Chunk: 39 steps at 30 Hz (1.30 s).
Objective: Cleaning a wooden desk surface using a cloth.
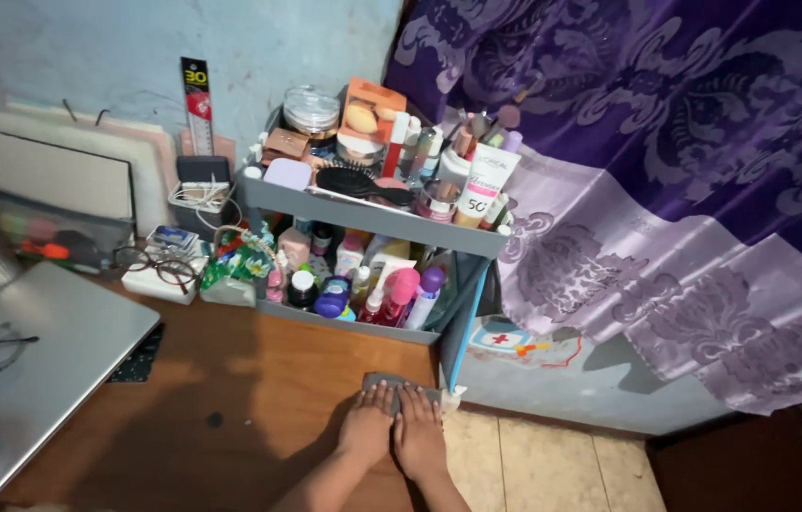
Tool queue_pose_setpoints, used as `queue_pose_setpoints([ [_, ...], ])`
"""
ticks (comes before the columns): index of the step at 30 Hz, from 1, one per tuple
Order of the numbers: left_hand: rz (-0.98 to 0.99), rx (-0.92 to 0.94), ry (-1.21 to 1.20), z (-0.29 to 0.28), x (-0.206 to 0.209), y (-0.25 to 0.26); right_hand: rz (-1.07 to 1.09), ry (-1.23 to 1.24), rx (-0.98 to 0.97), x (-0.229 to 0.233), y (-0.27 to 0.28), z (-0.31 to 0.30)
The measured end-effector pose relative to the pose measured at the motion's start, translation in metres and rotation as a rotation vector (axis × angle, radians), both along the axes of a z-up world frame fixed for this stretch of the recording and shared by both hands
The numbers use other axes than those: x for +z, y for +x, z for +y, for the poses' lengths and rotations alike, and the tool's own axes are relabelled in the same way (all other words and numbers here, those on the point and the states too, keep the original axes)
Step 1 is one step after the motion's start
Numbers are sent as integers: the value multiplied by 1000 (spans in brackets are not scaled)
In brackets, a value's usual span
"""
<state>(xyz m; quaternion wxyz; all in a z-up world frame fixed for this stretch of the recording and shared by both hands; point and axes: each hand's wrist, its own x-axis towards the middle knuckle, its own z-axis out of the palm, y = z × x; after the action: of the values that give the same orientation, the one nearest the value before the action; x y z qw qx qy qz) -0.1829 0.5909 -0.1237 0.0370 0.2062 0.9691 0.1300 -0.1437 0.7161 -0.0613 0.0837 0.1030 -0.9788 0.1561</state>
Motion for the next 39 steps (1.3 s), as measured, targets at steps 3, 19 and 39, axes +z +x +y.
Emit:
queue_pose_setpoints([
  [3,2,-40,-21,-7,4,20,-1,-2,-2,-5,15,-3],
  [19,-26,-167,25,-56,27,7,-10,47,-178,-22,7,-55],
  [39,7,-54,-56,-235,9,-67,-46,66,-189,-33,-73,-239],
])
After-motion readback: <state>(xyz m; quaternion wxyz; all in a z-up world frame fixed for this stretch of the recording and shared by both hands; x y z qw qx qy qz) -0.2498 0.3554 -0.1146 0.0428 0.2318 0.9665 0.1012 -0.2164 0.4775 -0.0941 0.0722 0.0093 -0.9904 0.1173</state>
